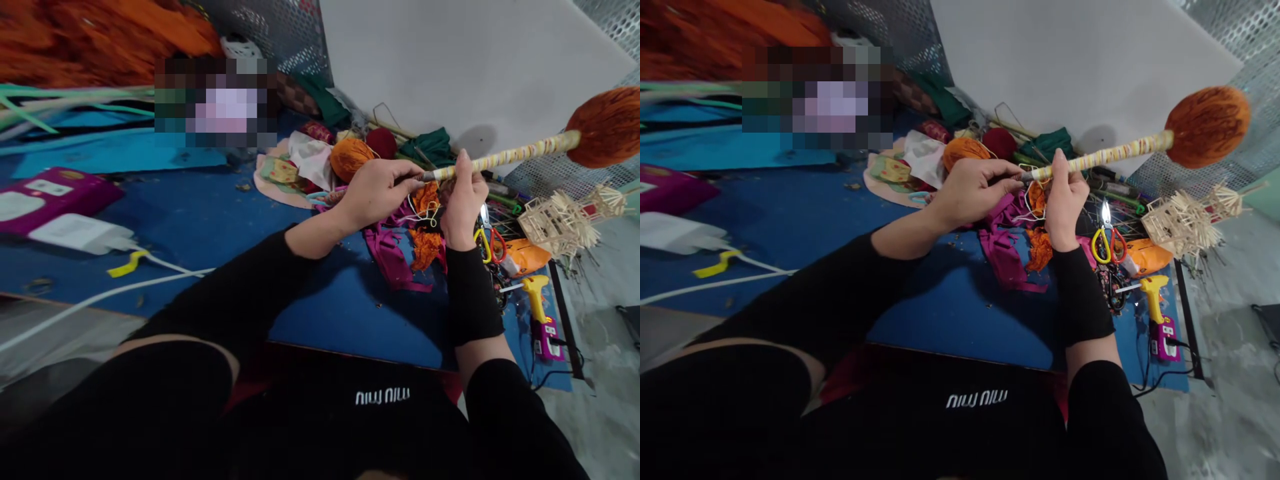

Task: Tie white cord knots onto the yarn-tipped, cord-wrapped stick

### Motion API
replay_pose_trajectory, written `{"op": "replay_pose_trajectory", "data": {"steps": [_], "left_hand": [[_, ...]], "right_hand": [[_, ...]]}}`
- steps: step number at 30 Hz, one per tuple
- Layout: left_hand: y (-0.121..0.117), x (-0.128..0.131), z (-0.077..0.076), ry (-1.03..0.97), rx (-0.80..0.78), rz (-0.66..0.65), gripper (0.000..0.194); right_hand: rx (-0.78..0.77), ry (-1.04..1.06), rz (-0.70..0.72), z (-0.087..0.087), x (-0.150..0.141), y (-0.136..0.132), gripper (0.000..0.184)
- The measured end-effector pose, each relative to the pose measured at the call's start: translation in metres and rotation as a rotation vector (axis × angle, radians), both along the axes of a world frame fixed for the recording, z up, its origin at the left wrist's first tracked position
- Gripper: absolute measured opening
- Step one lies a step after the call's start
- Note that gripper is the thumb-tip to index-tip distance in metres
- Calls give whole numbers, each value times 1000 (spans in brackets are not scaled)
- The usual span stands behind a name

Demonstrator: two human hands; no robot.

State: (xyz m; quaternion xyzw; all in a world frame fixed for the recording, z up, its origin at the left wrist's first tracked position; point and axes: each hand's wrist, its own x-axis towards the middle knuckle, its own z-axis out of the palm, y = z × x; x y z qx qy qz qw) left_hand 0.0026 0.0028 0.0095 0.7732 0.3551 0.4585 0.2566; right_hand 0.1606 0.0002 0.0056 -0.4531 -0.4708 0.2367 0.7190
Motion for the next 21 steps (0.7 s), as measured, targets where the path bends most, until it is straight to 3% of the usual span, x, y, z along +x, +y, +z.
{"op": "replay_pose_trajectory", "data": {"steps": [4,8,16,21], "left_hand": [[0,1,-2,-40,29,97,25],[8,-1,-2,-124,-2,112,24],[9,-1,-1,-78,-53,212,23],[9,-3,3,1,-24,239,23]], "right_hand": [[72,-57,39,3,-8,-4,61],[171,-177,65,-1,-13,-15,56],[203,-623,-84,0,-25,-41,53],[199,-557,-11,17,-15,-49,44]]}}
